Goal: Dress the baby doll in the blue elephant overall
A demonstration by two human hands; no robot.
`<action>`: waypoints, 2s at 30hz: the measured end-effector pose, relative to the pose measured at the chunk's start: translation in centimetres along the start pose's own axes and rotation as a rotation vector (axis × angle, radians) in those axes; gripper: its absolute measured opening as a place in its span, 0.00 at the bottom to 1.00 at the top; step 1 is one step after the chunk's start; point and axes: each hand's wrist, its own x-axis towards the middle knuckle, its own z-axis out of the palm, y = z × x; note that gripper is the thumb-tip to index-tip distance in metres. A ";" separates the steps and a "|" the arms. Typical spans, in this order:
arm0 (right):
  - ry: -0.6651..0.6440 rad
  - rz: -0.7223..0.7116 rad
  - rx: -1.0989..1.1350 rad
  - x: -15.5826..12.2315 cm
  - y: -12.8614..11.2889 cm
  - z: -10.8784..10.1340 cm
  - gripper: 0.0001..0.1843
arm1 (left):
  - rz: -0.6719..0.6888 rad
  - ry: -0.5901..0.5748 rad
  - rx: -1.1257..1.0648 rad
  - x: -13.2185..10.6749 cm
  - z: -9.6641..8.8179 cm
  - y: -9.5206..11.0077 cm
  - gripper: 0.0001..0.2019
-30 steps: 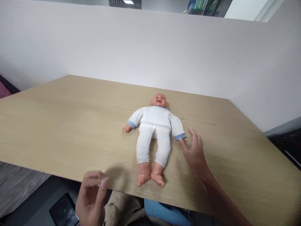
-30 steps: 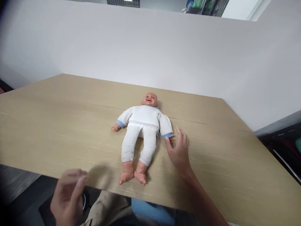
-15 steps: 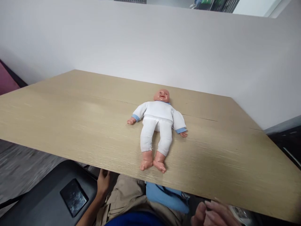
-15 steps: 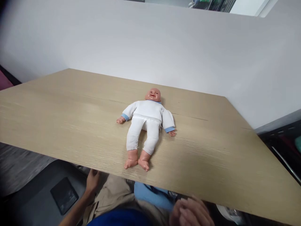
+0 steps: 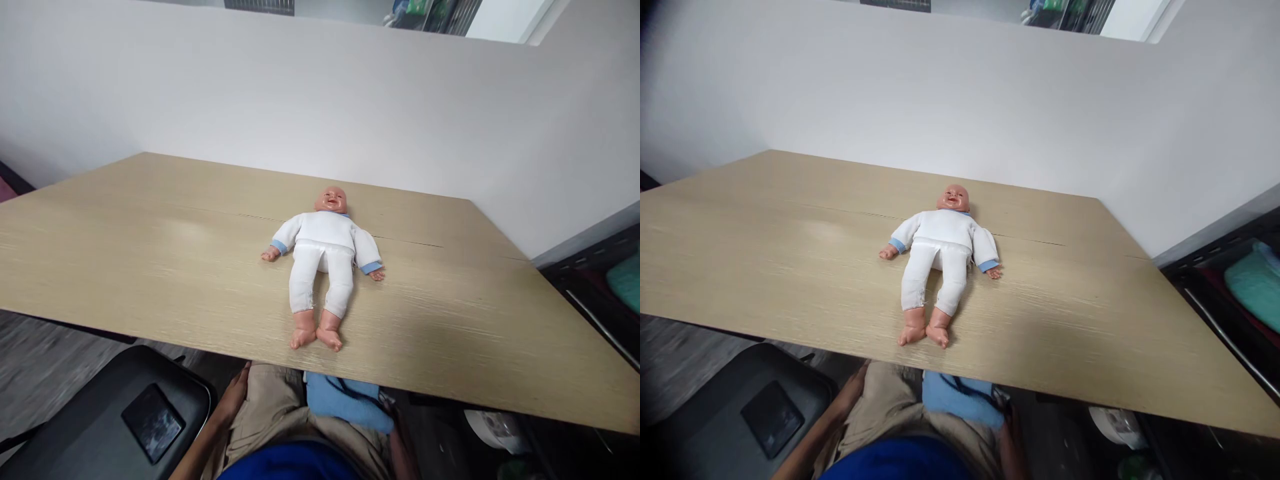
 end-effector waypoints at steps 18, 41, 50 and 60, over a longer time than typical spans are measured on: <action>-0.773 -0.527 0.199 0.3 -25.5 -7.3 0.13 | 0.576 -0.867 0.080 -15.5 -11.0 19.9 0.31; -0.626 -0.727 0.351 20.3 -45.4 -5.3 0.17 | 1.376 -0.517 -0.143 -7.8 -13.8 46.1 0.09; -0.503 -0.717 0.386 22.8 -46.9 -3.1 0.17 | 1.151 -0.614 -0.153 -5.6 -12.9 50.1 0.13; -0.839 -0.810 -0.191 28.1 -45.1 -3.9 0.19 | 1.144 -0.498 -0.352 -2.6 -14.0 50.5 0.09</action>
